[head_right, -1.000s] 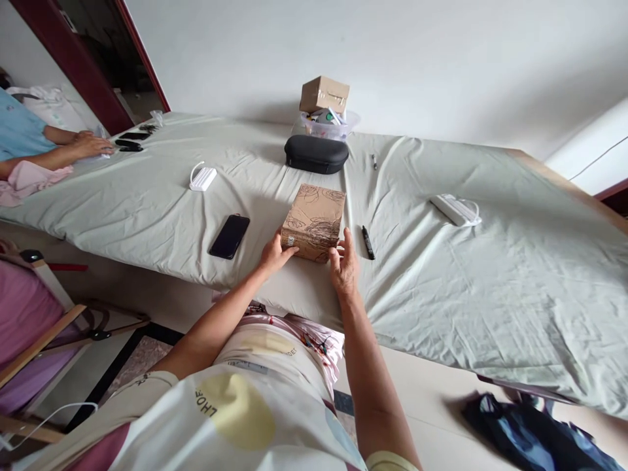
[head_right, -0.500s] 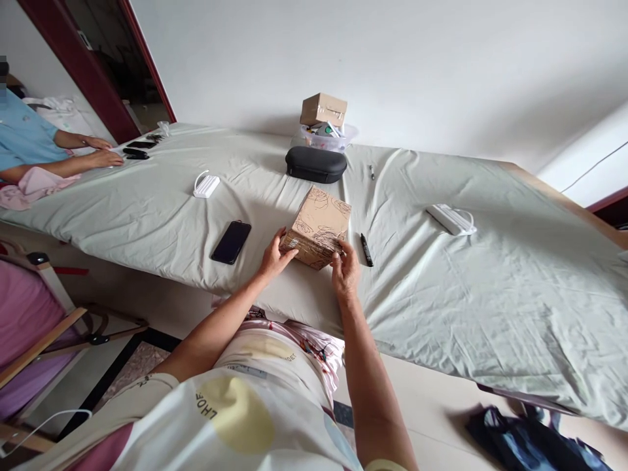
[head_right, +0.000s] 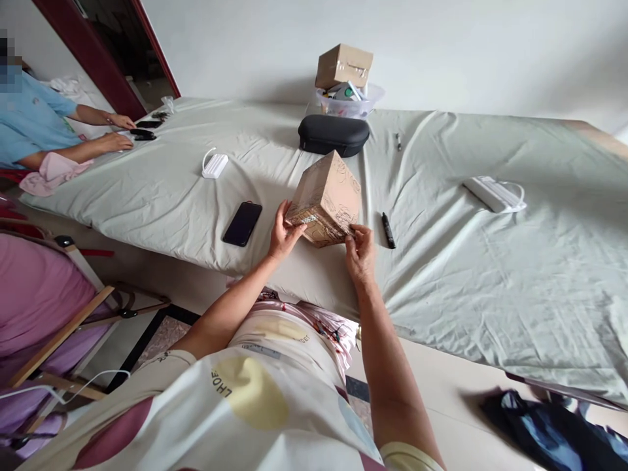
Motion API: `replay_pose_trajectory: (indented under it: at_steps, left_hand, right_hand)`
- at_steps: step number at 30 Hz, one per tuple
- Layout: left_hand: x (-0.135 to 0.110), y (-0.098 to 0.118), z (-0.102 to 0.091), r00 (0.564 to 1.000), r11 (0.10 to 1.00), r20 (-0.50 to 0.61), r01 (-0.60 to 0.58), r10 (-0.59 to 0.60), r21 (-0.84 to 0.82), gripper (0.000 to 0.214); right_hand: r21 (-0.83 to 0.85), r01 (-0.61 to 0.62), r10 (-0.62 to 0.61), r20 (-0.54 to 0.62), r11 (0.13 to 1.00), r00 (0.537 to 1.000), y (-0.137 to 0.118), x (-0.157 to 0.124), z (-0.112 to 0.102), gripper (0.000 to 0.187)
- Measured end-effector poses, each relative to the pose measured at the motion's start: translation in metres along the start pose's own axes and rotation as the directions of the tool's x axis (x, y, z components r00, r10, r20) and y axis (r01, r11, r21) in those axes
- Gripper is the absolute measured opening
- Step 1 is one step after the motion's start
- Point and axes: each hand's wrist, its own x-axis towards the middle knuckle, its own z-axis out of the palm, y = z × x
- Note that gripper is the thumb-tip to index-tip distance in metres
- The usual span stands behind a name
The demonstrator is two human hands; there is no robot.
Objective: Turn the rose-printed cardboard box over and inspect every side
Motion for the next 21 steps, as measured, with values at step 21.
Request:
replay_pose_trajectory:
  at_steps: [21]
  left_hand:
    - [0.001,-0.008,0.0,0.992,0.992,0.12,0.024,-0.04,0.127,0.048]
  right_hand:
    - [-0.377,0.156,-0.083,0.203,0.913,0.976,0.001,0.001,0.002,0.019]
